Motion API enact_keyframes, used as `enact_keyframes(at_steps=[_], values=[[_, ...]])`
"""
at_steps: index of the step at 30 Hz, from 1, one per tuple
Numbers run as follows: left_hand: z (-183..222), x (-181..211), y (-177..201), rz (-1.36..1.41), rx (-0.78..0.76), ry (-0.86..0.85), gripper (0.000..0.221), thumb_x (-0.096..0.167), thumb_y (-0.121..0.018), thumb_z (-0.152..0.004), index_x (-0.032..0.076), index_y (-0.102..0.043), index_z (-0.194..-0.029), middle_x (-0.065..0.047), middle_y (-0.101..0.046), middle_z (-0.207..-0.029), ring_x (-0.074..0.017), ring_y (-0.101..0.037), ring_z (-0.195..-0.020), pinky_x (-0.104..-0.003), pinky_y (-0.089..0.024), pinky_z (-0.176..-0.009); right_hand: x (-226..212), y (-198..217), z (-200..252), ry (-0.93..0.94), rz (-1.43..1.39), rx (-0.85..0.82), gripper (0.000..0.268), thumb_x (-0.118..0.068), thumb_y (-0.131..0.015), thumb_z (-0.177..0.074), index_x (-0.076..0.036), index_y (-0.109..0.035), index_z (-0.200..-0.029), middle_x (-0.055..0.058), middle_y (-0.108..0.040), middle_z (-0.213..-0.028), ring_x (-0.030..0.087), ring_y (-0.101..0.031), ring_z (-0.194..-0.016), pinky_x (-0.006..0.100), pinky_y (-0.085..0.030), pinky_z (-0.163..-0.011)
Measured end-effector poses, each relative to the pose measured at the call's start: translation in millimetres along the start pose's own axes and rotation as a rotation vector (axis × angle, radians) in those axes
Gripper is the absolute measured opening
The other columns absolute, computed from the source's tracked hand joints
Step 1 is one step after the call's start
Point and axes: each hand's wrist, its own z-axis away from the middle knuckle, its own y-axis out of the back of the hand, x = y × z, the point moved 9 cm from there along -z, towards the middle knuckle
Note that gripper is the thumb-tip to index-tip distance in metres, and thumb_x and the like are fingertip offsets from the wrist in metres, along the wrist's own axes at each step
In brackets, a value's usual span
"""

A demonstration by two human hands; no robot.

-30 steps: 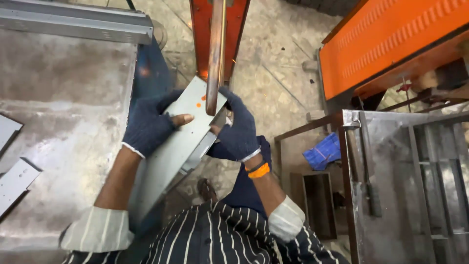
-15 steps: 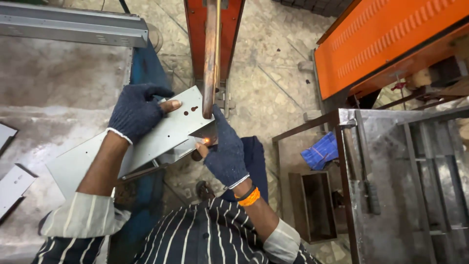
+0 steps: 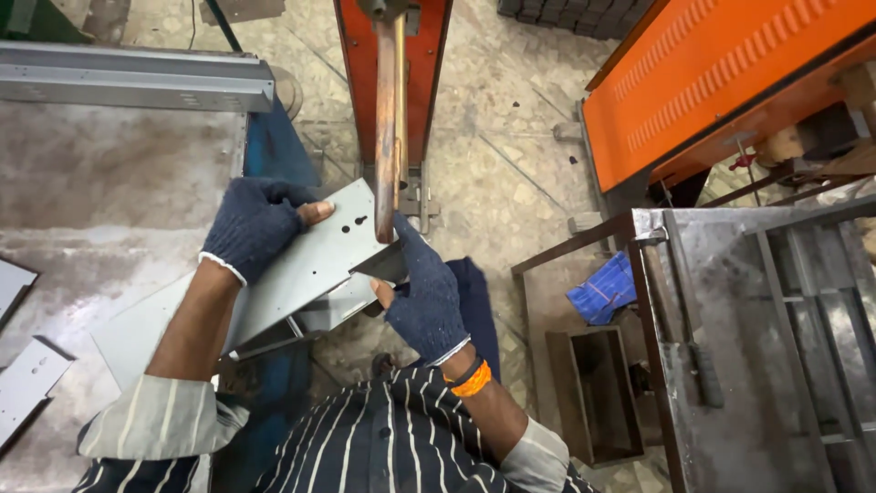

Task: Assembling metal enclosure components using spot welding and manual filing.

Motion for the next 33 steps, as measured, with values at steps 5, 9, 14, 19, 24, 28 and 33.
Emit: enact_keyframes(at_steps=[5, 9, 14, 19, 24, 28, 33], values=[[-1.2, -13.0, -2.0, 0.093, -0.012, 0.026, 0.034, 0.033, -0.087, -0.076, 0.002, -0.081, -0.087, -0.009, -0.073, -0.069, -0.0112, -0.061, -0.062, -0.033, -0.051, -0.059, -10.9, 1.0, -5.8, -0.103, -0.008, -0.027, 0.068, -0.01, -0.072, -0.087, -0.003, -0.049, -0.151, 0.02, -0.07, -0.132, 0.034, -0.07, -0.124, 0.04, -0.053, -0.106], [18.9, 0.2, 0.2, 0.08, -0.03, 0.089, 0.033, 0.035, -0.084, -0.077, 0.006, -0.081, -0.091, -0.006, -0.073, -0.069, -0.0116, -0.062, -0.06, -0.034, -0.049, -0.057, 1.6, 3.4, 4.5, -0.136, 0.027, -0.033, 0.07, -0.006, -0.063, -0.084, -0.004, -0.048, -0.153, 0.021, -0.068, -0.134, 0.034, -0.07, -0.116, 0.039, -0.056, -0.097], [42.0, 2.2, 4.6, -0.052, 0.032, 0.096, 0.045, 0.04, -0.083, -0.087, -0.004, -0.078, -0.086, -0.015, -0.067, -0.065, -0.0167, -0.058, -0.061, -0.038, -0.047, -0.058, -21.0, 26.8, 7.8, 0.086, -0.076, 0.116, 0.038, -0.003, -0.059, -0.105, -0.004, -0.058, -0.143, 0.02, -0.071, -0.129, 0.034, -0.072, -0.115, 0.041, -0.055, -0.099], [74.4, 18.8, 8.0, 0.072, 0.077, 0.094, 0.037, 0.038, -0.08, -0.083, 0.002, -0.08, -0.091, -0.007, -0.07, -0.065, -0.0133, -0.06, -0.058, -0.033, -0.048, -0.056, -32.0, 33.3, 19.3, 0.108, 0.154, 0.205, 0.038, -0.003, -0.058, -0.097, -0.009, -0.067, -0.134, 0.016, -0.075, -0.114, 0.033, -0.072, -0.098, 0.041, -0.056, -0.084], [109.3, 18.8, 4.0, 0.104, 0.159, 0.012, 0.039, 0.038, -0.078, -0.085, -0.001, -0.078, -0.088, -0.005, -0.068, -0.065, -0.0106, -0.058, -0.062, -0.033, -0.047, -0.058, -1.3, 31.8, 48.9, 0.073, 0.247, 0.239, 0.046, 0.0, -0.063, -0.081, -0.007, -0.072, -0.126, 0.016, -0.074, -0.102, 0.035, -0.07, -0.092, 0.041, -0.054, -0.08], [119.8, 5.7, -17.9, 0.124, 0.118, 0.142, 0.049, 0.046, -0.07, -0.092, -0.002, -0.078, -0.084, -0.006, -0.063, -0.063, -0.0114, -0.053, -0.062, -0.035, -0.045, -0.059, 72.7, 55.5, 70.5, -0.372, 0.159, 0.334, 0.014, -0.011, -0.064, -0.102, -0.009, -0.077, -0.108, 0.013, -0.075, -0.087, 0.024, -0.072, -0.078, 0.035, -0.053, -0.072], [110.9, -5.1, -83.5, 0.187, -0.017, 0.056, 0.054, 0.048, -0.062, -0.101, -0.004, -0.074, -0.089, -0.01, -0.066, -0.07, -0.0154, -0.058, -0.07, -0.035, -0.048, -0.067, 47.8, 119.6, 63.8, -0.211, 0.048, 0.55, 0.008, -0.008, -0.068, -0.099, -0.005, -0.074, -0.104, 0.009, -0.075, -0.092, 0.017, -0.069, -0.083, 0.03, -0.054, -0.077]])
